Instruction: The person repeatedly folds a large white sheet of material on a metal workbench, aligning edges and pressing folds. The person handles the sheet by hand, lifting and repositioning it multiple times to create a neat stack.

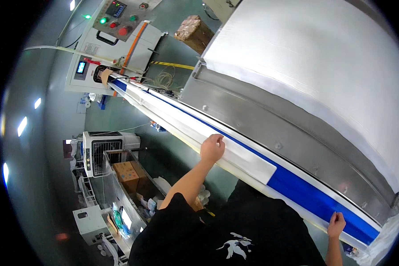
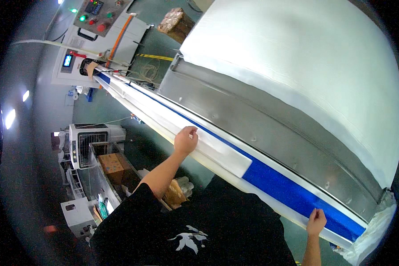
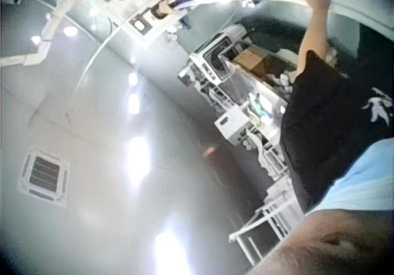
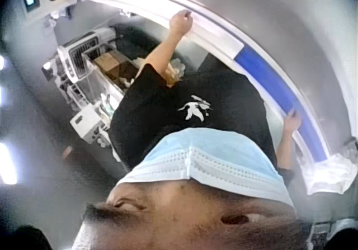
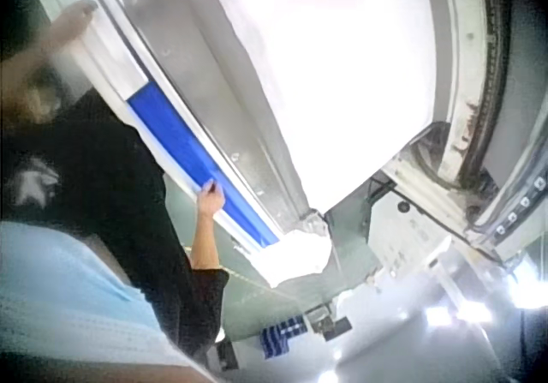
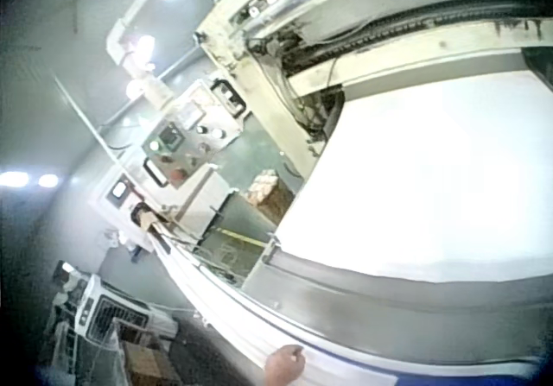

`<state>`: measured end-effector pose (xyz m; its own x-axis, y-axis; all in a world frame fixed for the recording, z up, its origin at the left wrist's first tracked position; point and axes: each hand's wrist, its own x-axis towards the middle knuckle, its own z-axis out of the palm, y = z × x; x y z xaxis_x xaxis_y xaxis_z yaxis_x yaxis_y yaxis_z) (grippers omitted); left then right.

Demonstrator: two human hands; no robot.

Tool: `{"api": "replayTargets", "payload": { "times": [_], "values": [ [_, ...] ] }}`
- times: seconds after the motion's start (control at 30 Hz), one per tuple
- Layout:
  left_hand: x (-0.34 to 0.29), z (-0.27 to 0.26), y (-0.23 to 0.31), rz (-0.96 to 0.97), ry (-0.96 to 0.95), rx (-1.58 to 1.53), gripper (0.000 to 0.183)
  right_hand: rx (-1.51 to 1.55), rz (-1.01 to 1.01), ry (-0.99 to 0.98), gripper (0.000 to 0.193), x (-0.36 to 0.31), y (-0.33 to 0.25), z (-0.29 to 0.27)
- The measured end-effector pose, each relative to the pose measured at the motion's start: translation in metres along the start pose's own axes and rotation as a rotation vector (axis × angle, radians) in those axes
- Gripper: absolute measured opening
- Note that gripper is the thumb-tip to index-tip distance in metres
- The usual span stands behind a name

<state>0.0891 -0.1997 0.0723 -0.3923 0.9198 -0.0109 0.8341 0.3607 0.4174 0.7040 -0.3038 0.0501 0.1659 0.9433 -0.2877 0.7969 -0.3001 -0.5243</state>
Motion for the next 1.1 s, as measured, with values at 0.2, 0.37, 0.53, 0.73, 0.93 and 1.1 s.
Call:
{"api": "replayTargets", "payload": {
  "times": [0.2,0.37,0.53,0.73,0.93,1.1],
  "values": [
    [0.003,0.000,0.001,0.012,0.010,0.006,0.015,-0.011,-0.004,-0.007,0.028,0.005,-0.011,-0.004],
    [0.002,-0.001,0.002,0.038,0.048,-0.007,0.015,-0.012,0.003,0.007,0.028,0.004,-0.012,-0.006],
    [0.004,0.000,0.002,0.053,0.065,-0.037,0.015,-0.026,-0.047,0.053,0.028,0.002,-0.012,-0.002],
    [0.001,-0.008,0.009,0.001,0.013,-0.004,0.016,-0.045,-0.028,0.030,0.026,0.003,0.004,0.002],
    [0.004,-0.005,0.006,-0.004,-0.019,0.023,0.018,0.002,-0.038,0.039,0.025,0.002,-0.001,0.000],
    [0.003,-0.006,0.006,0.004,-0.010,-0.008,0.017,-0.002,-0.051,0.031,0.025,0.003,-0.003,-0.002]
  ]
}}
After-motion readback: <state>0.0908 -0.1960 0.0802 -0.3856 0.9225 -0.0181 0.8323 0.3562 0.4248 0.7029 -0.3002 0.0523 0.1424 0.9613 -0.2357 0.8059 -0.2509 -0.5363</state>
